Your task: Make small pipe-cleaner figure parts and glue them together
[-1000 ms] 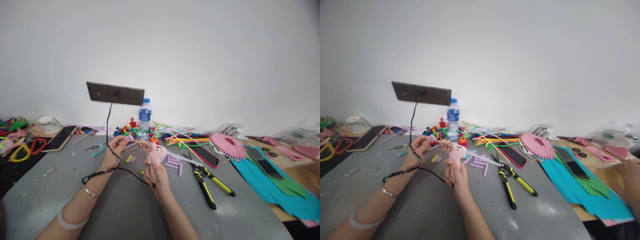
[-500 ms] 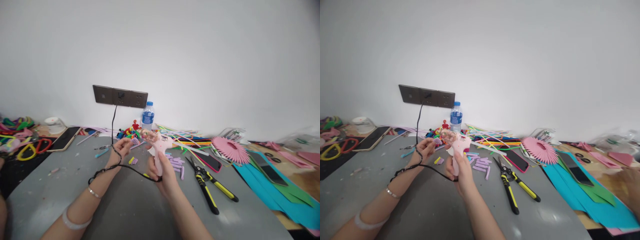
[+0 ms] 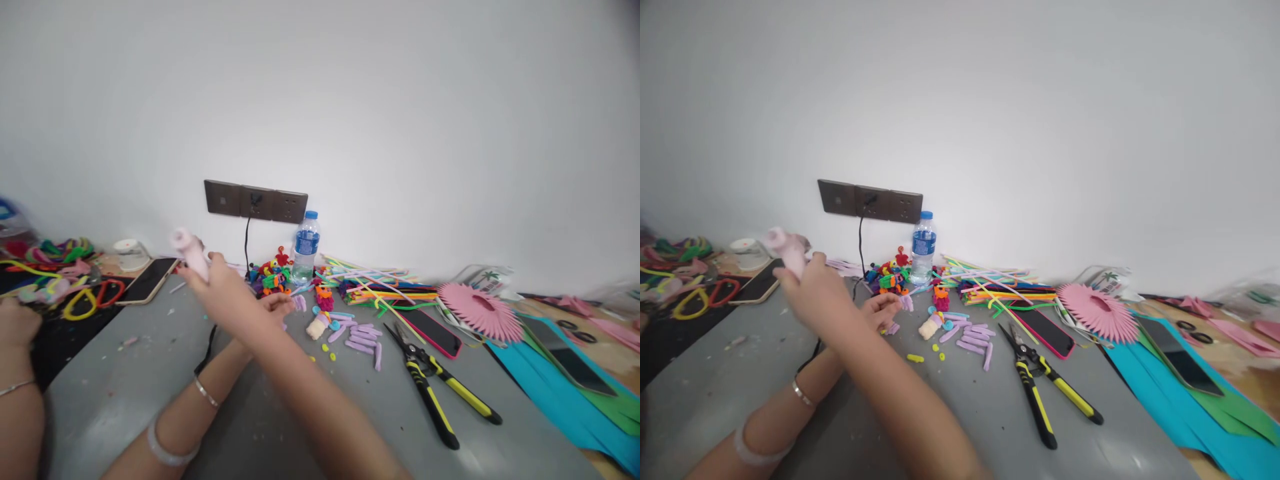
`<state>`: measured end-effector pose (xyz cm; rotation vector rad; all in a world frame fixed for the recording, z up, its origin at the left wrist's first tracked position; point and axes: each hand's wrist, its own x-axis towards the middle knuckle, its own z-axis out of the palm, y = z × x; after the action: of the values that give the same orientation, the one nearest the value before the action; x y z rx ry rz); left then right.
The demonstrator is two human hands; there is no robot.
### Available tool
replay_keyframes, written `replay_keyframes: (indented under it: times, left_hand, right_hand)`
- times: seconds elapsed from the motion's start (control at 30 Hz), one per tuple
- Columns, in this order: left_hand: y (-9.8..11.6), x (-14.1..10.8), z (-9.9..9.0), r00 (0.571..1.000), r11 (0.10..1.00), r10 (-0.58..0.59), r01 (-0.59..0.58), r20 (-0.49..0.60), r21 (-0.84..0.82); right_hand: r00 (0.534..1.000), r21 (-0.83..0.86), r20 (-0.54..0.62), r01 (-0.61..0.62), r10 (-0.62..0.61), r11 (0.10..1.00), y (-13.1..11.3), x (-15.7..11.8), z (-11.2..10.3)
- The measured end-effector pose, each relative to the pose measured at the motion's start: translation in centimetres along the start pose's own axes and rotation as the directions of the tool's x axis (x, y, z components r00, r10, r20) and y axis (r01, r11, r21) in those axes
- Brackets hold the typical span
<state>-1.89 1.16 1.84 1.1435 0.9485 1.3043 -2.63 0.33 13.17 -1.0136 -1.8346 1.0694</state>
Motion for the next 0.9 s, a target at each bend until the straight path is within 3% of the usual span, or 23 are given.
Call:
replay_keyframes:
  times: [0.07,0.13,0.3,0.37,0.43,0.5,0.57,0.67,0.73,0.83,0.9]
  left_hand:
    - [0.1,-0.1,-0.1,0.995,0.996,-0.086,0.088,0.047,-0.033]
    - [0.2,0.0,-0.3,0.985,0.984,-0.149,0.156,0.081,-0.081]
    - [0.6,0.2,-0.9,0.995,0.987,-0.093,0.098,0.046,-0.130]
    - [0.5,0.4,-1.2,0.998,0.989,-0.063,0.067,0.028,-0.131]
    - [0.3,0.5,-1.5,0.999,0.993,-0.033,0.034,0.015,-0.115]
    - [0.2,0.6,-1.6,1.000,0.997,0.006,-0.006,0.006,-0.079]
    - [0.1,0.8,-1.6,0.999,0.998,0.034,-0.034,0.004,-0.053]
    - [-0.1,1.1,-1.7,0.999,0.998,0.017,-0.015,0.035,-0.061]
    - [-0.1,1.1,-1.9,0.998,0.998,0.010,-0.006,0.062,-0.064]
    - [0.0,0.9,-2.0,0.997,0.996,0.059,-0.055,0.056,-0.074]
    - [0.1,0.6,-2.0,0.995,0.993,0.083,-0.078,0.049,-0.092]
  right_hand:
    - [0.998,-0.305,0.045,-0.018,0.034,0.952,1.1,0.7,2.1]
    - [0.986,-0.461,0.109,-0.059,0.123,0.886,2.3,1.2,4.3]
    - [0.970,-0.590,0.021,-0.182,0.240,0.787,5.3,1.7,8.3]
    - [0.969,-0.634,-0.003,-0.193,0.247,0.749,5.7,1.2,8.8]
    - [0.984,-0.678,-0.014,-0.141,0.179,0.722,5.5,0.0,8.4]
    - [1.000,-0.698,-0.011,-0.029,0.029,0.715,4.8,-2.0,7.1]
    - [0.987,-0.644,0.056,0.151,-0.151,0.750,4.0,-4.6,4.8]
    - [0.935,-0.360,0.137,0.355,-0.328,0.863,4.3,-8.7,0.3]
    - [0.948,-0.255,0.096,0.318,-0.304,0.913,5.7,-11.2,-3.0]
    - [0.990,-0.358,-0.037,0.116,-0.138,0.926,8.8,-13.7,-7.2]
    - [0.996,-0.457,-0.089,-0.022,-0.021,0.889,10.7,-14.7,-9.1]
